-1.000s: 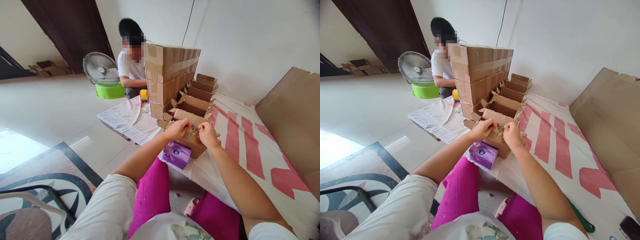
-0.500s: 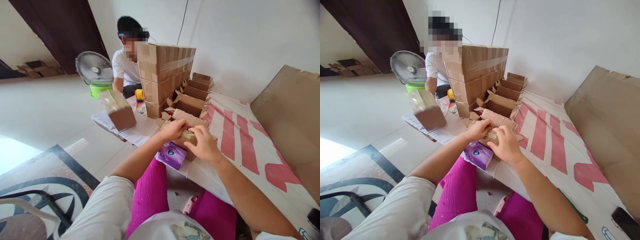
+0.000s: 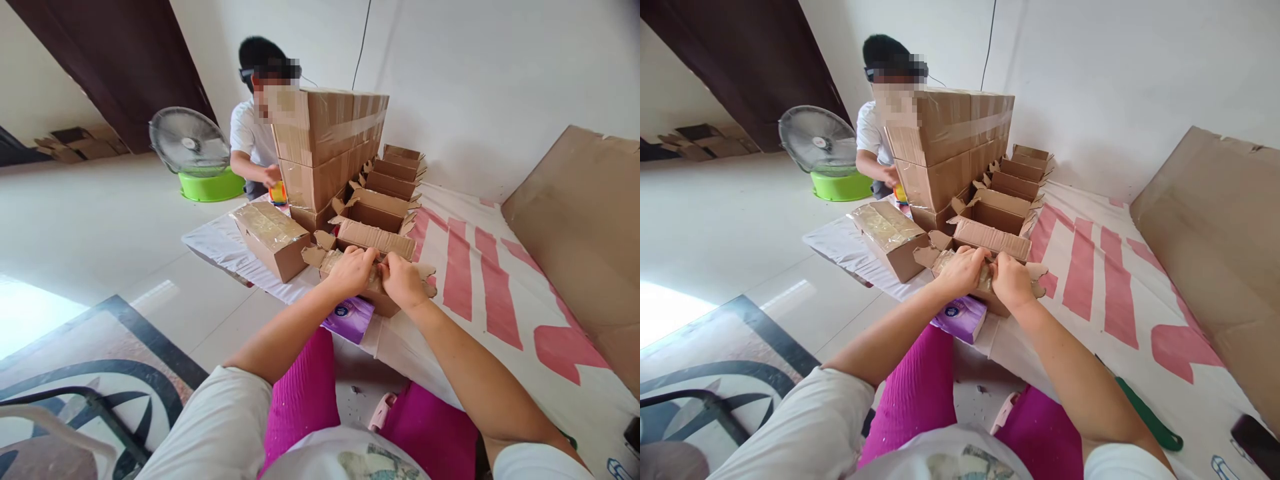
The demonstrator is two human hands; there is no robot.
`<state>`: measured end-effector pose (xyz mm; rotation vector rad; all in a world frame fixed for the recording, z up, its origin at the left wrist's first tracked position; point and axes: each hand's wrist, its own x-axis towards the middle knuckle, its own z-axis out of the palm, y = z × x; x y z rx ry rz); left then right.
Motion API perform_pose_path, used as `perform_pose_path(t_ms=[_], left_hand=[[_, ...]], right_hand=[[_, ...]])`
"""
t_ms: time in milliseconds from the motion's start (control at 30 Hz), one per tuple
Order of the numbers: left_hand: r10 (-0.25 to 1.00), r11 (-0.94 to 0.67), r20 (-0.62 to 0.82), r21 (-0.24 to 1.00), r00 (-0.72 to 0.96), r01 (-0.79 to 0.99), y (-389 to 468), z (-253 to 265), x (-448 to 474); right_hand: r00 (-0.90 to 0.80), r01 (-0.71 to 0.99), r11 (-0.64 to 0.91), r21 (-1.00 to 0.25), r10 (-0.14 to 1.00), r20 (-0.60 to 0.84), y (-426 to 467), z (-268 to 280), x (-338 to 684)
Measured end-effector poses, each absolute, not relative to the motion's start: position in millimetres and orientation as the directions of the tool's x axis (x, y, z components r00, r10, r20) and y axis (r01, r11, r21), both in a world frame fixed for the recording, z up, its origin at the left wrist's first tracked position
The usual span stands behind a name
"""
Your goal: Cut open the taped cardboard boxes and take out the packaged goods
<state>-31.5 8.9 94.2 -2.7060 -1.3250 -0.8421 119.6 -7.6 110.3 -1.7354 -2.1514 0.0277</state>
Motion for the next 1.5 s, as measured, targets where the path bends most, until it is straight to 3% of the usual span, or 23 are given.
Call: perform_pose_path(t_ms=[200,300,367,433,500,600,667,800,900,967,1033,1200,1333,1500], left_hand=[[0.702,-0.669,0.512,0.236,0.496,0.705,12.2,92.0,-32.3],[0.692,-0.688,0.533,0.282,0.487,0.668,8.6,90.6,-34.3],[0.646,-0.739,0.601,0.337,0.471,0.584,7.1,91.7,-35.5],[0.561,-0.814,0.738,0.412,0.374,0.408,7.2,95.9,-35.4],[0.501,-0.864,0.849,0.479,0.167,0.153,7.3,103.4,-34.4],[0.539,-0.841,0.83,0.52,-0.142,-0.151,1.7,116.0,-33.8],[0.57,-0.821,0.786,0.534,-0.239,-0.201,-9.3,120.0,-35.1],[0.544,-0.839,0.825,0.535,-0.151,-0.1,-45.0,110.2,-37.7],[0.511,-0.855,0.844,0.519,0.16,-0.005,-71.5,97.0,-33.7],[0.517,-0.838,0.772,0.544,0.369,0.037,-83.6,91.0,-27.5],[0.551,-0.804,0.692,0.589,0.466,0.075,-90.3,87.8,-20.1],[0.554,-0.832,0.777,0.521,0.298,0.189,-93.0,83.1,-8.4],[0.498,-0.857,0.817,0.414,0.291,0.306,-95.3,80.8,-9.1],[0.534,-0.834,0.787,0.431,0.31,0.345,-100.3,83.6,-14.5]], right_hand=[[0.027,0.871,0.109,-0.478,0.963,0.269,12.3,113.0,135.7],[0.255,0.705,0.042,-0.708,0.917,0.308,27.0,116.1,162.5],[0.338,0.623,0.104,-0.776,0.858,0.386,30.9,118.4,178.3],[0.309,0.597,0.251,-0.762,0.805,0.507,26.1,120.6,186.3],[0.199,0.569,0.422,-0.705,0.762,0.616,13.3,122.6,186.6],[0.078,0.589,0.57,-0.573,0.666,0.742,-10.7,125.0,183.2],[0.082,0.646,0.577,-0.5,0.599,0.797,-23.3,125.9,184.3],[0.082,0.688,0.564,-0.457,0.566,0.82,-38.0,124.9,192.8],[0.021,0.678,0.572,-0.462,0.613,0.79,-48.7,122.6,193.6],[-0.054,0.643,0.595,-0.482,0.663,0.747,-58.0,121.1,188.0],[-0.152,0.599,0.628,-0.497,0.699,0.699,-68.4,119.9,178.1],[-0.326,0.449,0.631,-0.633,0.775,0.542,-92.9,116.7,152.1],[-0.317,0.303,0.452,-0.839,0.878,0.359,-104.0,110.1,145.4],[-0.338,0.106,0.214,-0.971,0.926,0.168,-106.4,96.9,147.7]])
